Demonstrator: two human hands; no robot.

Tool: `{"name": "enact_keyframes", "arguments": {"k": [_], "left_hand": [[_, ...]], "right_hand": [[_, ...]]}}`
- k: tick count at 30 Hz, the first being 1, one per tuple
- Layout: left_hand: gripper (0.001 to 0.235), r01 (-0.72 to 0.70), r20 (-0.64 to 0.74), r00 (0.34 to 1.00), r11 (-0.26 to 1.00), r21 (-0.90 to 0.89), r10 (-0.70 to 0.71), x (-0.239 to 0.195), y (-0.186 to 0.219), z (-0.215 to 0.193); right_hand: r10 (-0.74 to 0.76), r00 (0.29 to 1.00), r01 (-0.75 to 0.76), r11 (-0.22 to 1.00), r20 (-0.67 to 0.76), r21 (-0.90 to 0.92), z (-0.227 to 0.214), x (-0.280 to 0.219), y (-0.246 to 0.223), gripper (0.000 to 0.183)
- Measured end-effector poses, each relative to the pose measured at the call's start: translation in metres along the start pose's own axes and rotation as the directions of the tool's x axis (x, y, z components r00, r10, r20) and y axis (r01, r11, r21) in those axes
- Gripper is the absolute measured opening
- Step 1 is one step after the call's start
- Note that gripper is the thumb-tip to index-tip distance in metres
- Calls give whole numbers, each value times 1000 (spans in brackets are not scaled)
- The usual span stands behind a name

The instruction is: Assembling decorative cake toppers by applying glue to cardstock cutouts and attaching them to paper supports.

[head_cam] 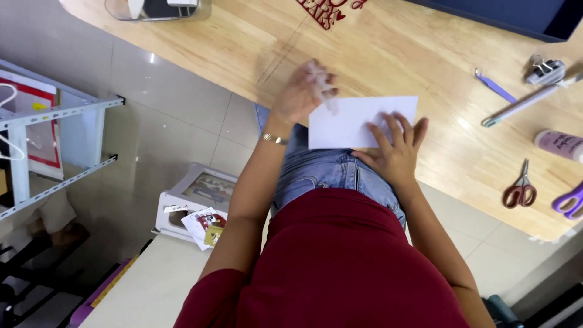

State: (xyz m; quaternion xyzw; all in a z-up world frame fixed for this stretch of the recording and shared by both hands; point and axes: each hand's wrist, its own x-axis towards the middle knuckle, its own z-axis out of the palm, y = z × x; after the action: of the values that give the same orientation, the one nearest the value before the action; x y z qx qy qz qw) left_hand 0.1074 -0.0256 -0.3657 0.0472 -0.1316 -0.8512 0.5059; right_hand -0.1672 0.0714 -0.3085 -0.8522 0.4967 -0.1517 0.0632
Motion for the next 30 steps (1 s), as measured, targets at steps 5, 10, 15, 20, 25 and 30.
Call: {"name": "enact_keyframes", "arguments": {"k": [5,10,15,20,25,30], "left_hand": [[8,-248,-42,968,967,-54,246,-52,34,-16],[6,-322,-95,939,942,98,331,-94,57,-41],[11,-381,-108,911,912,151,398,-100,50,-51],[12,-354,-130,919,924,142,372,-86,39,-47],[13,-344,-141,923,931,122,359,-86,40,-57],[13,-321,-111,936,939,121,334,-88,40,-62]], "right_hand": [[-148,983,152,988,-107,30,2,1,1,49],[-132,977,151,983,-166,106,10,-9,9,28],[-96,966,138,977,-240,166,1,1,23,16],[-219,796,312,947,-564,74,-20,28,55,14],[-267,745,332,943,-611,-9,-57,41,76,20],[-282,751,312,949,-596,-57,-83,26,116,23]]}}
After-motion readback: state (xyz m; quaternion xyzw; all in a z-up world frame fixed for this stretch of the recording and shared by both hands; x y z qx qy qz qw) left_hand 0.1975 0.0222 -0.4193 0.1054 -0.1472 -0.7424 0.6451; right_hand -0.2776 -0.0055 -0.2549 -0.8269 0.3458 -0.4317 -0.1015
